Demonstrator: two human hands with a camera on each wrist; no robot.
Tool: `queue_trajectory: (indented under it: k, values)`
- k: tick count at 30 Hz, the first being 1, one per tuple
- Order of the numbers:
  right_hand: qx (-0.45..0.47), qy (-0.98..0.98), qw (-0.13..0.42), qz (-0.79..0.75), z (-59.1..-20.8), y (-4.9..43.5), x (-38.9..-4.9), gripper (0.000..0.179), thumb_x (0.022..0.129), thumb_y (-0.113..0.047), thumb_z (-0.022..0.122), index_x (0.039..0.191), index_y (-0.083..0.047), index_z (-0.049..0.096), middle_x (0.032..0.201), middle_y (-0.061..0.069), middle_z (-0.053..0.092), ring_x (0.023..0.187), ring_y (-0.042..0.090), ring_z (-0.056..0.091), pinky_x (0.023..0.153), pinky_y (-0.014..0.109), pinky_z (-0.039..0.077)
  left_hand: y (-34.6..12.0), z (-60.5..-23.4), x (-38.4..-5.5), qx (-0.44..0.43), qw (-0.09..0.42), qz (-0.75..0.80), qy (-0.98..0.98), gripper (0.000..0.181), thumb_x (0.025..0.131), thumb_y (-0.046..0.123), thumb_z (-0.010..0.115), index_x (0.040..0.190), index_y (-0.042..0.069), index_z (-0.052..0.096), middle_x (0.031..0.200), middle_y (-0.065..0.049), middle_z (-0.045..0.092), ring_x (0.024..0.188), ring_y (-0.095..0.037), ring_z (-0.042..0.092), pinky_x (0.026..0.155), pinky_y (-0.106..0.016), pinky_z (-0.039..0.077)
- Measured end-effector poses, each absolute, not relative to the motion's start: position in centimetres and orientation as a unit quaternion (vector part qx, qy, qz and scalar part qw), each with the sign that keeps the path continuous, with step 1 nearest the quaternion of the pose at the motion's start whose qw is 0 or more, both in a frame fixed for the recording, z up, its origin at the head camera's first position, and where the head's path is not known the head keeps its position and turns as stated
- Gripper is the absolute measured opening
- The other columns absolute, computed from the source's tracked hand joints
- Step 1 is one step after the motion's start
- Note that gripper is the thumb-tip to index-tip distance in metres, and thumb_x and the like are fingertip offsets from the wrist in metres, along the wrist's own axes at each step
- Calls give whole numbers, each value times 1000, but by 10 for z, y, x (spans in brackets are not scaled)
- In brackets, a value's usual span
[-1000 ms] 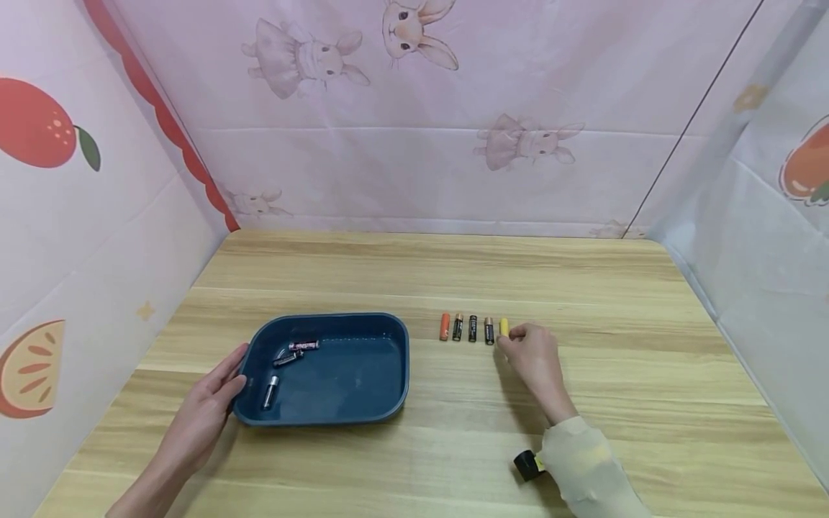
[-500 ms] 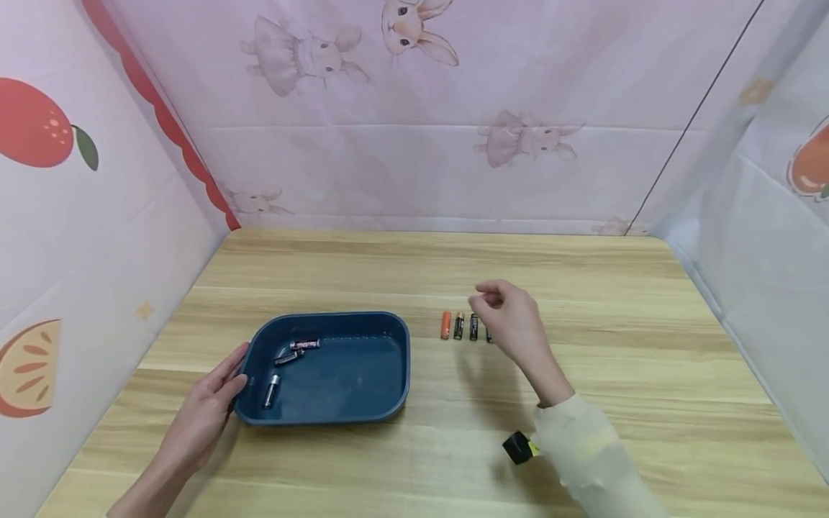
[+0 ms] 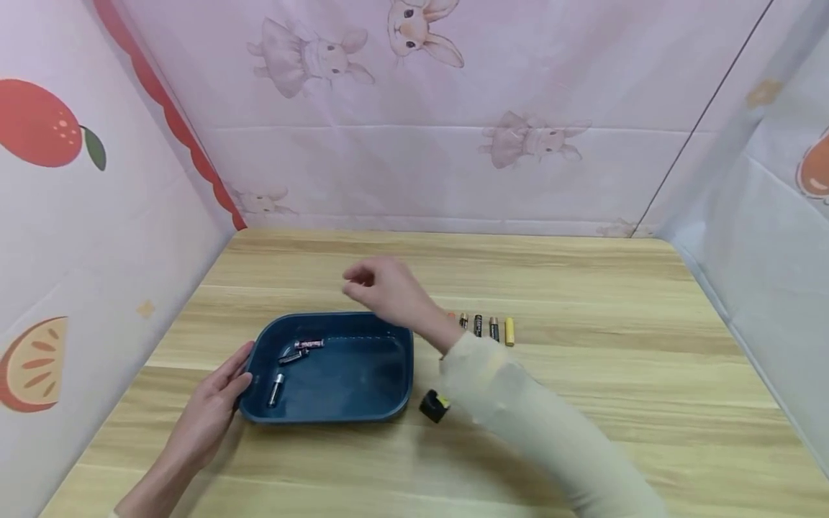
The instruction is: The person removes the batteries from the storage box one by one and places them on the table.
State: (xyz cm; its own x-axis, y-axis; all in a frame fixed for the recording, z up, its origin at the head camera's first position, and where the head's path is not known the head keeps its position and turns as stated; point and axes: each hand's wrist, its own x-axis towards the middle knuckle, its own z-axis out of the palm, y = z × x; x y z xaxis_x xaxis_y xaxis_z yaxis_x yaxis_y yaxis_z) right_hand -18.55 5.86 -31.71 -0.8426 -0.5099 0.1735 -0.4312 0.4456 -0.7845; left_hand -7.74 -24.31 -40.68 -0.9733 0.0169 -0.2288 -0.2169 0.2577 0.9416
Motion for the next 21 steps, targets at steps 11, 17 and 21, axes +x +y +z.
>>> queue_trajectory:
  k: [11,17,21]
  values:
    - [-269,817,184,-475,-365,-27,-187,21,101,-12,69,117,0,76,100,10,75,85,22,69,66,21,52,-243,-407,-79,-56,92,604,790,58,112,9,36,166,9,16,171,-11,15,156,-25,15,124,-47,18]
    - [-250,831,201,-455,-385,-47,-187,18,98,-8,71,112,2,77,91,6,76,79,20,71,64,19,53,-245,-407,-78,-52,100,611,784,58,112,9,35,166,9,14,171,-10,14,156,-23,14,124,-47,17]
    - [-264,852,192,-409,-395,-54,-187,17,98,-11,71,112,-3,79,96,2,76,75,9,64,65,17,52,-246,-407,-78,-56,103,617,778,58,112,8,34,166,10,14,172,-10,14,156,-23,14,124,-47,17]
